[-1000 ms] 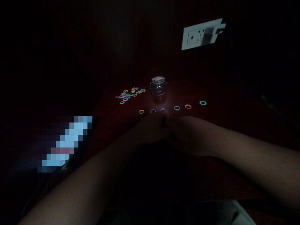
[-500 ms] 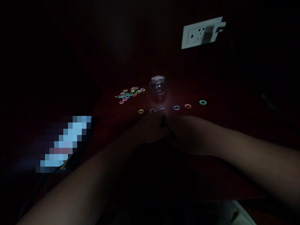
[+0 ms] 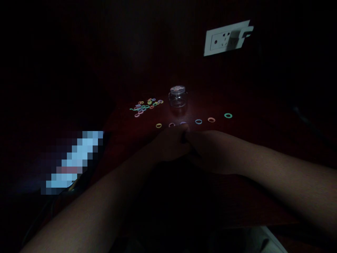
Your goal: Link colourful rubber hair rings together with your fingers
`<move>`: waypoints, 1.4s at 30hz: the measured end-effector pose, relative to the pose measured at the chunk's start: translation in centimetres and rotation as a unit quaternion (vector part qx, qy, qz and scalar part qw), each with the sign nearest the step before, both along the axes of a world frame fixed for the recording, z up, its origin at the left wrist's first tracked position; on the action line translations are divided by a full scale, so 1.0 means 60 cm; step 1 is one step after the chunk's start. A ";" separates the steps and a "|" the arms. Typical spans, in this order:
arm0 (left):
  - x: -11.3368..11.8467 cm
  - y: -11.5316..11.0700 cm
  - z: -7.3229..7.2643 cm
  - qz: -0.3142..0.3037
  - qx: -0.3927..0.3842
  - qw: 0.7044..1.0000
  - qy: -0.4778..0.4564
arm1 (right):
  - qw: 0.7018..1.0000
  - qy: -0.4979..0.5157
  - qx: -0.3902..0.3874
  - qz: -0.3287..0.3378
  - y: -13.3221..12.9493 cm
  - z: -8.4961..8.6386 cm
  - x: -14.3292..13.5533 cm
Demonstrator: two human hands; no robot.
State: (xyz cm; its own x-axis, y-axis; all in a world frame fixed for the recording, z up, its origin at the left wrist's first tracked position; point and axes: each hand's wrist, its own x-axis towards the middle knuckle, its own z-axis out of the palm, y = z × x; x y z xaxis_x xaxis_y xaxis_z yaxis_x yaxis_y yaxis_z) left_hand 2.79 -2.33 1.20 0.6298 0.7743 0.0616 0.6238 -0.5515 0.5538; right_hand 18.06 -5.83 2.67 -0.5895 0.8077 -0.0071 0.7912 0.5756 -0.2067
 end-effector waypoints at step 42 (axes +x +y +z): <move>0.000 0.004 -0.004 -0.025 0.026 0.999 0.011 | 0.999 -0.034 0.007 -0.009 -0.002 0.003 -0.002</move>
